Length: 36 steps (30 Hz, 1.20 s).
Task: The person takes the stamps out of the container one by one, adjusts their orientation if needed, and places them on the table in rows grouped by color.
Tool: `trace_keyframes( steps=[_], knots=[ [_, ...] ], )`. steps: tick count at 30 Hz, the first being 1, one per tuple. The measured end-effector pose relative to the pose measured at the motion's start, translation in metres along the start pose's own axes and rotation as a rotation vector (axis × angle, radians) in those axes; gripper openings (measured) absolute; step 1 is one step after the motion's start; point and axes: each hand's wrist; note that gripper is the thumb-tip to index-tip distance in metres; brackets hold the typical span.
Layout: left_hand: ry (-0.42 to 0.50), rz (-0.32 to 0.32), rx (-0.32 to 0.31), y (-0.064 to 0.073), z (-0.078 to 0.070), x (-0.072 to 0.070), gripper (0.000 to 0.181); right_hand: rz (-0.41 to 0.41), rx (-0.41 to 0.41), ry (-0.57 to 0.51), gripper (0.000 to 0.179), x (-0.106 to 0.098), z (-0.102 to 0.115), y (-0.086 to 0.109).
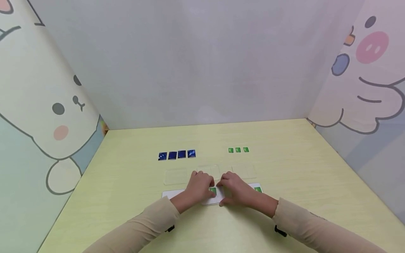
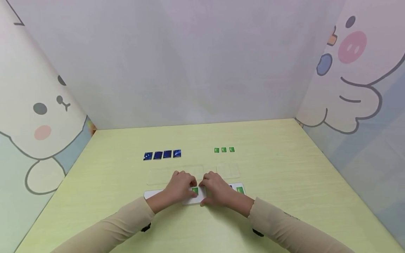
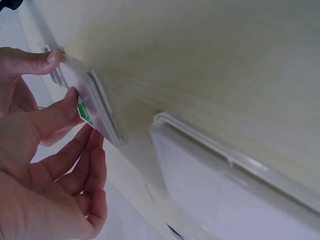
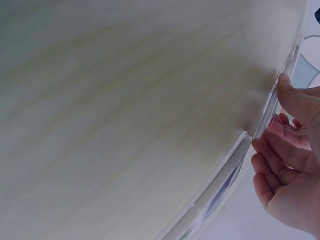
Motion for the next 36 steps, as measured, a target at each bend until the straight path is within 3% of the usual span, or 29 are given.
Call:
trace_keyframes(
  steps=[15,29,36],
  knots=[
    [0.003,0.022,0.016,-0.006,0.004,-0.009,0.017,0.016,0.013,0.006,0.051,0.0,0.001,-0.001],
    [0.187,0.114,-0.031,-0.011,0.009,-0.018,0.01,-0.002,0.002,0.009,0.051,0.001,0.001,0.001],
    [0.25,0.205,-0.043,-0.018,0.014,-0.023,0.006,-0.008,-0.007,0.027,0.051,0.001,0.0,0.0]
  ],
)
Point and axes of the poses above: each hand's wrist, its own y-axis away from the middle knuckle, its own x-axis out of the palm, z = x × y, and after that the axes turned 4 degrees about -y, right-handed
